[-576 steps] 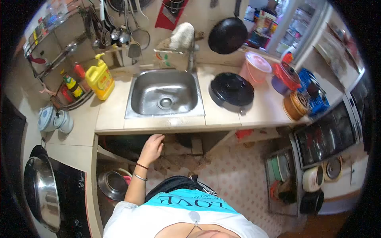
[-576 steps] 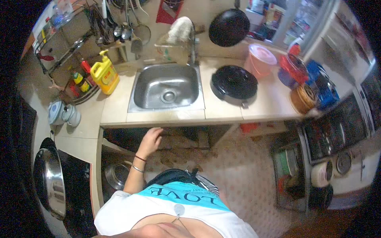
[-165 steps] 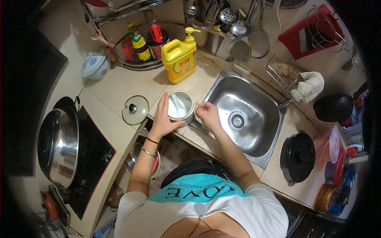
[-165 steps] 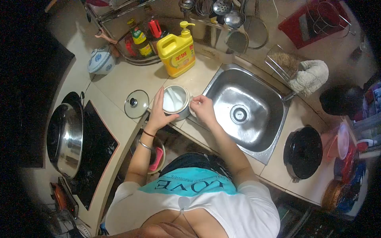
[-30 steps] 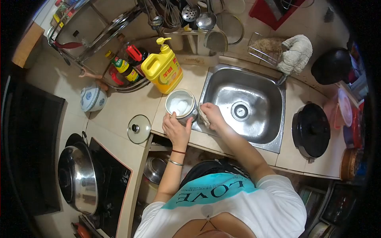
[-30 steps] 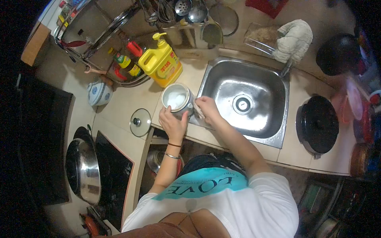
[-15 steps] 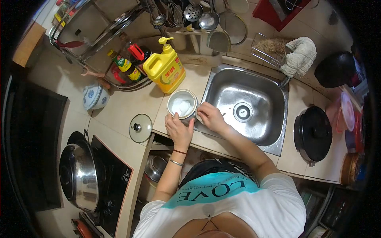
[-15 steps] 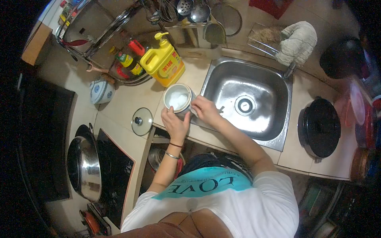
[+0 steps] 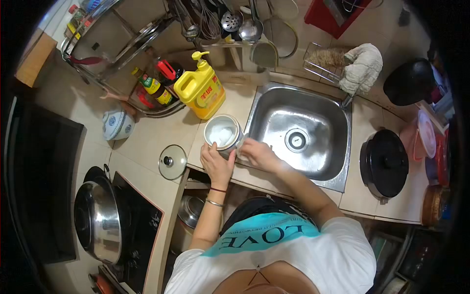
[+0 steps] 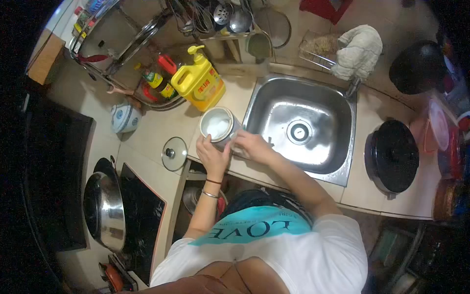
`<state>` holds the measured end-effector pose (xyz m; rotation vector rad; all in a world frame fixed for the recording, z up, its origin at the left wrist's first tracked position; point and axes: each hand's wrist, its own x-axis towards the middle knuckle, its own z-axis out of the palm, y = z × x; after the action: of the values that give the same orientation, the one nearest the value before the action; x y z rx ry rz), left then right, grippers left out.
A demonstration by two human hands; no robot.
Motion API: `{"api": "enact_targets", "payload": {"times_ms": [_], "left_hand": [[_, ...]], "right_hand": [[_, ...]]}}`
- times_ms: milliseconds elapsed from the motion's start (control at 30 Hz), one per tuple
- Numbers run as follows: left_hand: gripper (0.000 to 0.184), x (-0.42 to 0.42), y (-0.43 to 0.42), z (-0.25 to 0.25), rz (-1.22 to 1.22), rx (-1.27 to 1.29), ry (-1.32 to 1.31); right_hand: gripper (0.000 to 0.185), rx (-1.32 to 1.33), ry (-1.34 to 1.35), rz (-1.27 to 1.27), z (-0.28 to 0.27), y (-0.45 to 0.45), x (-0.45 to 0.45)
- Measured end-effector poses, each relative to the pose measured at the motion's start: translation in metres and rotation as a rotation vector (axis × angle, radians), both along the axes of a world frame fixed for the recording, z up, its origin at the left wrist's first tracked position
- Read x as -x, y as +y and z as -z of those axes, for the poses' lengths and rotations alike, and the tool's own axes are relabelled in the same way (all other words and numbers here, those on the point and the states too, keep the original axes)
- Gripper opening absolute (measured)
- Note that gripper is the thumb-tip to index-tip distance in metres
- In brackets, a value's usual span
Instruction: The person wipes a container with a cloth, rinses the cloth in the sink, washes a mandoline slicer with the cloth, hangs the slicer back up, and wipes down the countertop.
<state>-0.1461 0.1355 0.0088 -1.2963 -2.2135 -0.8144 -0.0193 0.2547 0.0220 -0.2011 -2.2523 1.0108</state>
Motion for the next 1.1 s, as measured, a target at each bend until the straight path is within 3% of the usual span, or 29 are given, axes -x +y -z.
{"api": "enact_targets", "payload": {"times_ms": [133,233,367,567,1100], "left_hand": [[0.068,-0.001,0.001,0.001,-0.003,-0.032,0.009],[0.068,0.001,0.001,0.003,0.001,-0.02,0.013],[0.068,0.002,0.0,0.003,0.017,-0.025,0.025],[0.069,0.005,0.0,0.001,0.035,-0.022,0.03],[0.068,0.006,0.002,0.005,0.018,-0.028,0.067]], "right_hand": [[0.012,0.187,0.06,0.217,0.01,0.011,0.003],[0.015,0.074,0.156,0.055,0.011,0.003,0.016],[0.025,-0.092,0.128,0.202,0.013,-0.011,0.017],[0.03,-0.129,0.146,0.301,0.018,-0.02,0.023],[0.011,0.355,0.222,0.484,0.018,-0.024,0.044]]}}
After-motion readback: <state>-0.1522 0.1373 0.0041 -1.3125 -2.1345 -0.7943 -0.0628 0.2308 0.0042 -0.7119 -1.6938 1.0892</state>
